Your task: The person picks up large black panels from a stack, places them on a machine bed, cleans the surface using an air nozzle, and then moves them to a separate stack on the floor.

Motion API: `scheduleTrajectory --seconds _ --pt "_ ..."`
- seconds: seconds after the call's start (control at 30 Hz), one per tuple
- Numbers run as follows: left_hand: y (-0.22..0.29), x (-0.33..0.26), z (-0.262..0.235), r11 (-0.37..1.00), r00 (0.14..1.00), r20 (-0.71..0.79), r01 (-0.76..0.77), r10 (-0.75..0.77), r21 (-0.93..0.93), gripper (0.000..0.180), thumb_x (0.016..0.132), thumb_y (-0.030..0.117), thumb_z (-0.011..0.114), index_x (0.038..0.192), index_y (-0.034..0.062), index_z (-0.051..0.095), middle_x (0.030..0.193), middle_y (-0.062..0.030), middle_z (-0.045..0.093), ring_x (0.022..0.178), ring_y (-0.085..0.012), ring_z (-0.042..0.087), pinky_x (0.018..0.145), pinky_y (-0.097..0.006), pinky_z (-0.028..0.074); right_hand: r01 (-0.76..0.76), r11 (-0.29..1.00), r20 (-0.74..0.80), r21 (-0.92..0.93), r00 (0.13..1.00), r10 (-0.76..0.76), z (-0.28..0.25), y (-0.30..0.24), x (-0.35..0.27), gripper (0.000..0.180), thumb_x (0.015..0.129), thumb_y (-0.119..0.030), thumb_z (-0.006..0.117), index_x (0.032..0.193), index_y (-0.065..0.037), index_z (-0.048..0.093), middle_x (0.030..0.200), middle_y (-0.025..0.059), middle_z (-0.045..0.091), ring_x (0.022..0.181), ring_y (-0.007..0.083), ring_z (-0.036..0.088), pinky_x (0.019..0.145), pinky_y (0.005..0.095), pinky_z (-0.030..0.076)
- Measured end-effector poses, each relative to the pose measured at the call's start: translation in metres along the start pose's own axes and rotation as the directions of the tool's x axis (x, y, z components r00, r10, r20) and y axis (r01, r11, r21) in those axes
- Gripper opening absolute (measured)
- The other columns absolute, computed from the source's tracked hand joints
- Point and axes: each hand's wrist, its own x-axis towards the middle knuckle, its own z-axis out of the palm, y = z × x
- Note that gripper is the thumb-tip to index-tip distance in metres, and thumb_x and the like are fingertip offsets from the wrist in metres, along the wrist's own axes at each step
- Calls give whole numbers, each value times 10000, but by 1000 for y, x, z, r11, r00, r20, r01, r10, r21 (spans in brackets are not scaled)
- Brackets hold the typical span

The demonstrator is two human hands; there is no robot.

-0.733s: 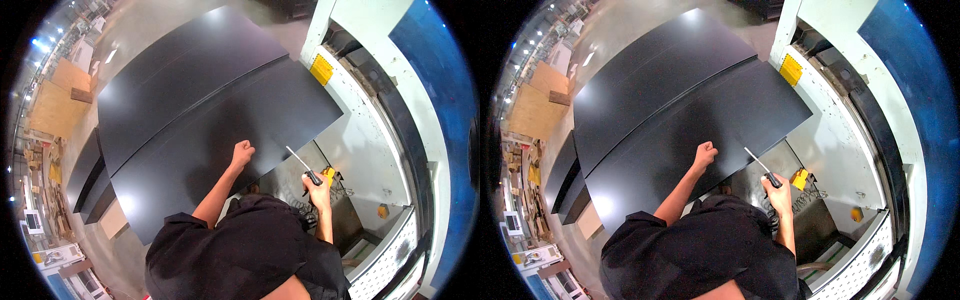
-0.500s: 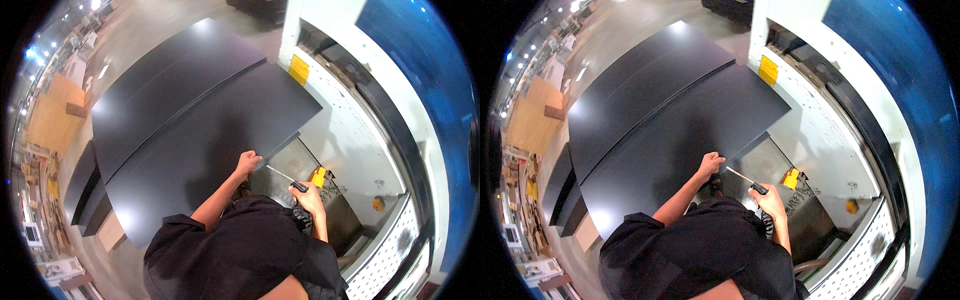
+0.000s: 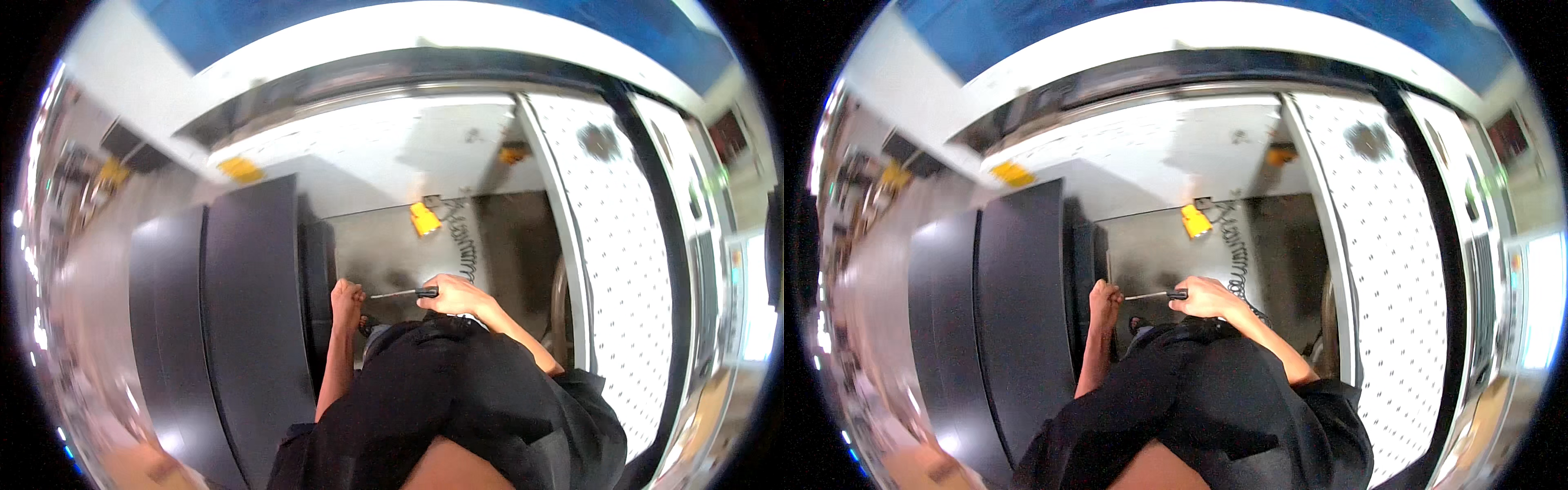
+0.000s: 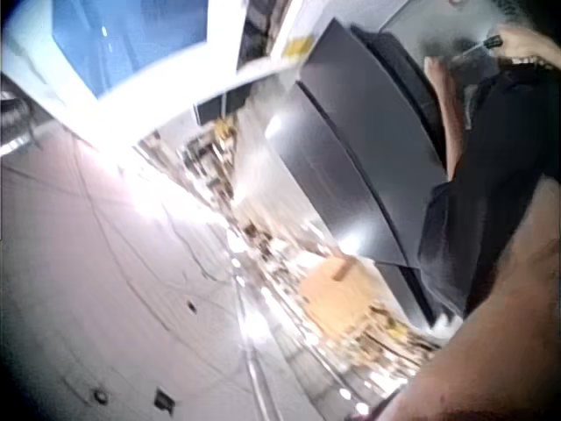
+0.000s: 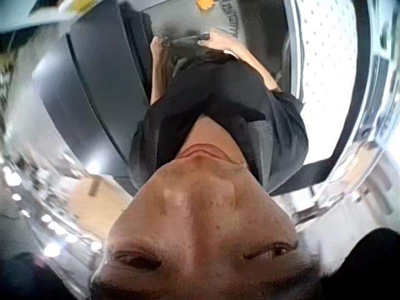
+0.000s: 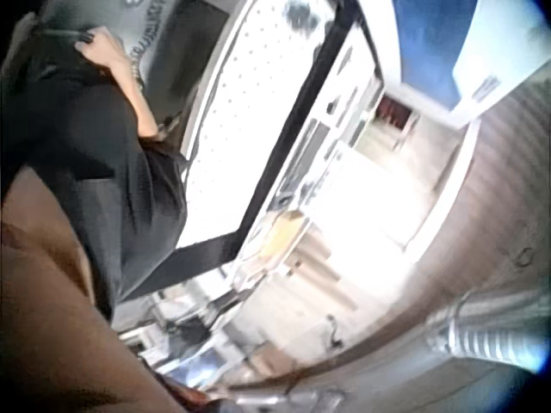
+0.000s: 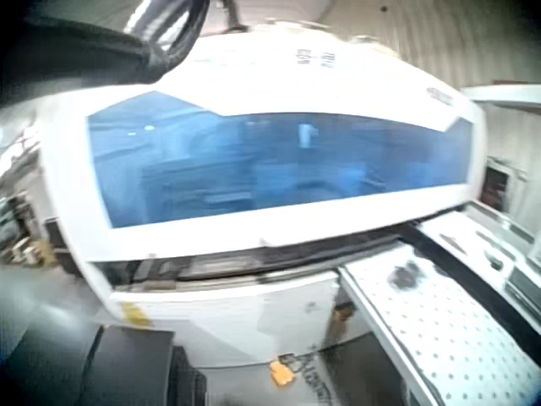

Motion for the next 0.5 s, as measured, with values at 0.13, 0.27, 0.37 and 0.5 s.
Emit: scheduleTrajectory --seconds 0.13,0.27,0.37,0.5 --pt "-18 10 76 953 981 96 136 -167 270 361 902 33 665 702 137 383 656 31 402 602 -87 419 550 -286 371 -32 970 -327 242 938 113 11 46 -24 329 906 -334 685 862 -12 635 718 191 627 686 353 614 680 461 470" --pt "-68 9 126 783 910 382 -117 -161 610 277 873 125 749 970 73 494 810 -11 539 719 -132 548 623 -289 444 140 906 -560 400 819 121 12 63 -28 275 957 -282 658 994 -14 609 897 187 620 853 353 608 782 423 478" --pt "-90 -9 167 620 666 743 -612 70 491 634 876 171 745 1379 61 375 1012 -100 622 909 -270 651 786 -351 509 327 811 -681 485 723 115 11 66 -24 259 972 -216 636 1125 -25 548 1081 166 563 1027 338 568 902 395 450" --pt "-86 13 195 533 603 798 -682 21 501 814 900 192 694 1548 92 213 1172 -204 640 1089 -381 655 902 -418 507 487 675 -727 555 678 108 2 60 -13 286 1003 -130 599 1243 -63 459 1237 97 464 1182 226 477 1039 344 385"
